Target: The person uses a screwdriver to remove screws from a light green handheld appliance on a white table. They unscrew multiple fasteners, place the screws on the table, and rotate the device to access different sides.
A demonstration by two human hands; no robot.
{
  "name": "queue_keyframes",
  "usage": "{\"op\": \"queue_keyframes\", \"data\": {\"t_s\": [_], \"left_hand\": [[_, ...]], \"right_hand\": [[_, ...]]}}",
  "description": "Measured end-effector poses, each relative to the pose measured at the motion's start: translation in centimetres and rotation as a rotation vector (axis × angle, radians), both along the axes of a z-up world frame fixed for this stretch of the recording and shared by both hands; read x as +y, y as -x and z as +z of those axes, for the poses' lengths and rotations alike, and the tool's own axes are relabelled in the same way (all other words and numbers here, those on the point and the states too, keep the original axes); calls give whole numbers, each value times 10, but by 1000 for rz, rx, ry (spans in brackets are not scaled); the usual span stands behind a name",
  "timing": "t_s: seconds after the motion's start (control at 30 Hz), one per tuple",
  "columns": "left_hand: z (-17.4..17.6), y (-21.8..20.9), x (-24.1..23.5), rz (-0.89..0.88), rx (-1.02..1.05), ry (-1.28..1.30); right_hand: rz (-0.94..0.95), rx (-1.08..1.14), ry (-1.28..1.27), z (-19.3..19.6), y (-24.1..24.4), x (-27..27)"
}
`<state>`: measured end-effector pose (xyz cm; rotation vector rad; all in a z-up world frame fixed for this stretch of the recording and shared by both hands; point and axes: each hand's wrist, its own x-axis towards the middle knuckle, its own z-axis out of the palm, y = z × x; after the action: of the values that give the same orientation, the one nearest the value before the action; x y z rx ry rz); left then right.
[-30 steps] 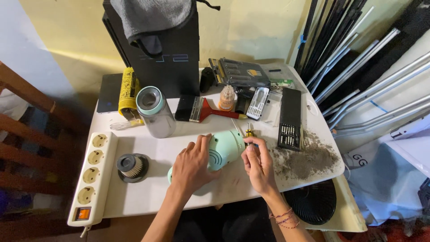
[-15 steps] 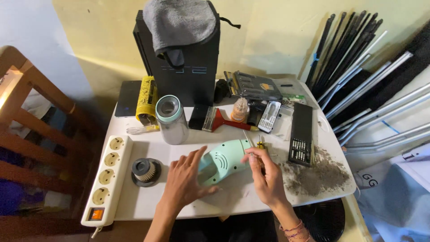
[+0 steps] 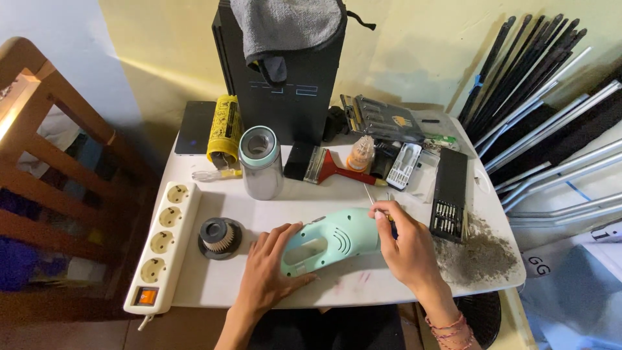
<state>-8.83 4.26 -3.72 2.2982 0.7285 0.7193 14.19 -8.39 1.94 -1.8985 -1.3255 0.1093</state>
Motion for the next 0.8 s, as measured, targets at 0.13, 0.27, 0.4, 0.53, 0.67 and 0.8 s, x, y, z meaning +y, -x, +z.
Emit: {"op": "queue_keyframes", "data": {"t_s": [0.13,0.27,0.4,0.53,0.67,0.8], "left_hand": [[4,3,-2,-26,-36,-19],[-9,5,-3,-51,-64,-131],[-23,9,-6,-106,-101,-314],[-16,11,-11,-116,-141,-341],[-23,12,-12,-119,-197,-313],[-38,14,-10,-136,-229,-450]], "right_hand": [[-52,-9,99,12,13,2],[-25,-57,40,8,13,1],[-4,7,75,6,10,-1],[-9,16,78,9,8,-2],[-23,65,93,12,5,1],[20,76,61,-2,-3,5]]}}
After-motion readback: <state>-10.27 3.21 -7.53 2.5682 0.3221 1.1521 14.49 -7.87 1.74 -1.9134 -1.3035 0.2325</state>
